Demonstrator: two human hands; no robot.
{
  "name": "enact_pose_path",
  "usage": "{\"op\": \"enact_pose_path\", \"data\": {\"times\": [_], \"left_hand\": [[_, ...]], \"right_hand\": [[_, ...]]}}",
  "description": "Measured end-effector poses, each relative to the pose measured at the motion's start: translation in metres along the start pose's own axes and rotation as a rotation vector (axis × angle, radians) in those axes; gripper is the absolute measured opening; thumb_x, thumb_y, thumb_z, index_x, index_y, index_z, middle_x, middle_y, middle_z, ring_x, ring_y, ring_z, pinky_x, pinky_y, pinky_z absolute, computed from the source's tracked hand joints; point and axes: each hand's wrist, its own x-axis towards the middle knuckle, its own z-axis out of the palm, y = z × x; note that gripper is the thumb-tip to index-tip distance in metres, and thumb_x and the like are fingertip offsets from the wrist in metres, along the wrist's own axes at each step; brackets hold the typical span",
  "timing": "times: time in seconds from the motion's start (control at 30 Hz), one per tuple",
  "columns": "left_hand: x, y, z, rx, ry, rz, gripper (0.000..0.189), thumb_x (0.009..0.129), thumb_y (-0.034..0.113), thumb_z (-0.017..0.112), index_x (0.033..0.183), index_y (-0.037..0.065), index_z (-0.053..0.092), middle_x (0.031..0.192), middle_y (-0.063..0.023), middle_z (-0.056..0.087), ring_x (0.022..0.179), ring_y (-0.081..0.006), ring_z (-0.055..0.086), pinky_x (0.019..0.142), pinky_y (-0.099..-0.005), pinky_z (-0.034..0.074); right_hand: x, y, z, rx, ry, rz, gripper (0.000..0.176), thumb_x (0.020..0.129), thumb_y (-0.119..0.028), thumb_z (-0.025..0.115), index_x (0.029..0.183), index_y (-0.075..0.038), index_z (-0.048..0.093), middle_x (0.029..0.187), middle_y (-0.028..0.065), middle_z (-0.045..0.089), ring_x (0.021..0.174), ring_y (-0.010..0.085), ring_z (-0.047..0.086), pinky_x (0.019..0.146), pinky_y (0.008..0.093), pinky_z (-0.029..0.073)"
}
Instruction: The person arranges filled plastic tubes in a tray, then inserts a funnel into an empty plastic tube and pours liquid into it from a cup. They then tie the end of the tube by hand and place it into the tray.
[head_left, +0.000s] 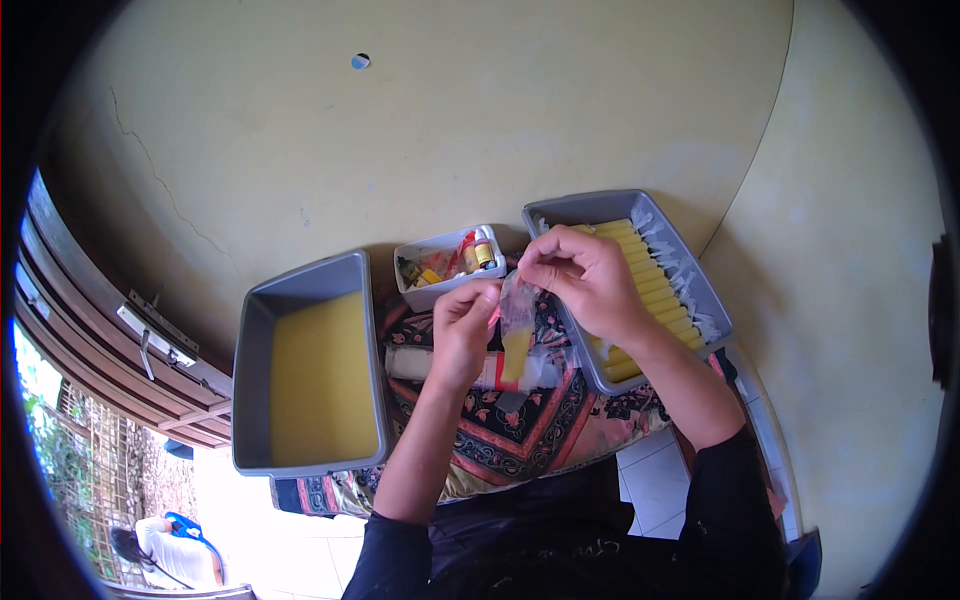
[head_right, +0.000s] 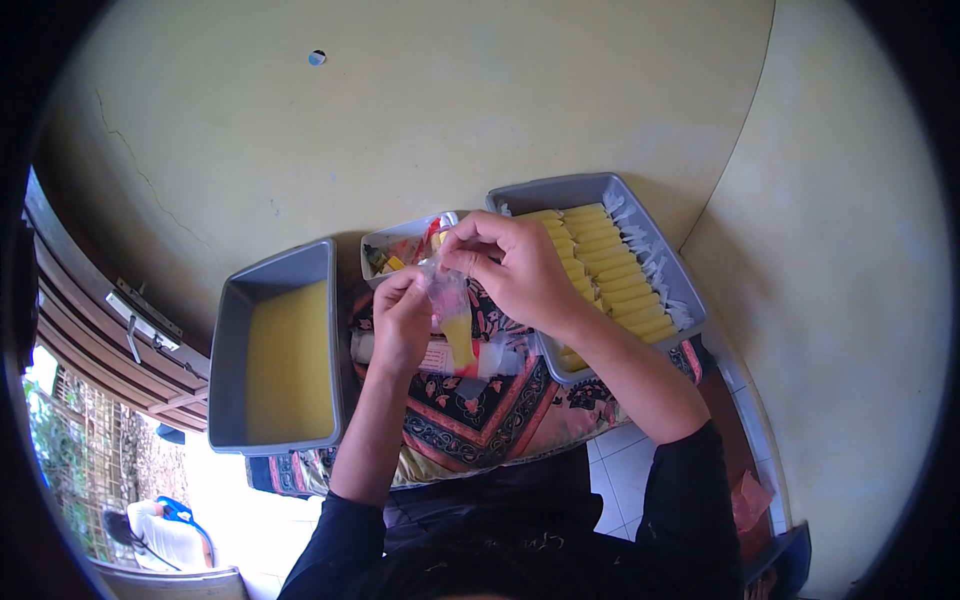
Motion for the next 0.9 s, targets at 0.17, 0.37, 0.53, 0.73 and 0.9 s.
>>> {"op": "enact_pose_path", "data": {"times": [0.17,0.37,0.53,0.73,0.9], "left_hand": [[0.011,0.004,0.018,-0.016,-0.41,-0.112,0.048,0.093,0.038,0.057,0.114,-0.005,0.061,0.107,-0.017,0.065,0.103,-0.0265,0.062,0.095,-0.0392,0.044],[0.014,0.003,0.018,0.053,-0.567,-0.125,0.045,0.095,0.039,0.053,0.106,-0.004,0.063,0.099,-0.0154,0.067,0.104,-0.0252,0.06,0.096,-0.0396,0.042],[0.01,0.011,0.018,0.182,-0.509,-0.105,0.036,0.097,0.033,0.05,0.09,0.0,0.062,0.09,-0.0146,0.067,0.101,-0.0234,0.059,0.094,-0.0381,0.042],[0.001,0.014,0.016,0.301,-0.369,-0.21,0.032,0.1,0.025,0.047,0.08,0.002,0.057,0.088,-0.0123,0.066,0.101,-0.0223,0.058,0.094,-0.0374,0.042],[-0.003,0.016,0.018,0.376,-0.258,-0.156,0.03,0.1,0.022,0.047,0.079,0.002,0.055,0.087,-0.0097,0.063,0.092,-0.0175,0.058,0.088,-0.0332,0.043]], "right_hand": [[0.002,-0.014,-0.012,0.103,-0.044,0.087,0.003,0.087,0.003,0.062,0.089,0.003,0.06,0.08,0.0071,0.066,0.073,0.009,0.061,0.068,0.0223,0.049],[-0.002,-0.009,-0.018,0.134,-0.018,0.099,0.003,0.087,0.003,0.062,0.089,0.003,0.059,0.079,0.0079,0.066,0.068,0.0085,0.059,0.063,0.0218,0.048],[-0.003,-0.006,-0.02,0.091,0.043,0.137,0.002,0.088,0.002,0.06,0.088,0.003,0.059,0.078,0.0076,0.066,0.067,0.0087,0.059,0.062,0.0218,0.047],[-0.001,0.015,-0.027,0.071,0.031,0.175,0.004,0.089,0.003,0.057,0.093,0.003,0.059,0.079,0.0093,0.067,0.069,0.0098,0.062,0.063,0.0223,0.049],[-0.009,0.008,-0.021,-0.467,-0.006,-0.276,0.027,0.084,0.005,0.055,0.11,-0.001,0.058,0.111,0.0141,0.063,0.105,0.0237,0.059,0.09,0.036,0.047]]}}
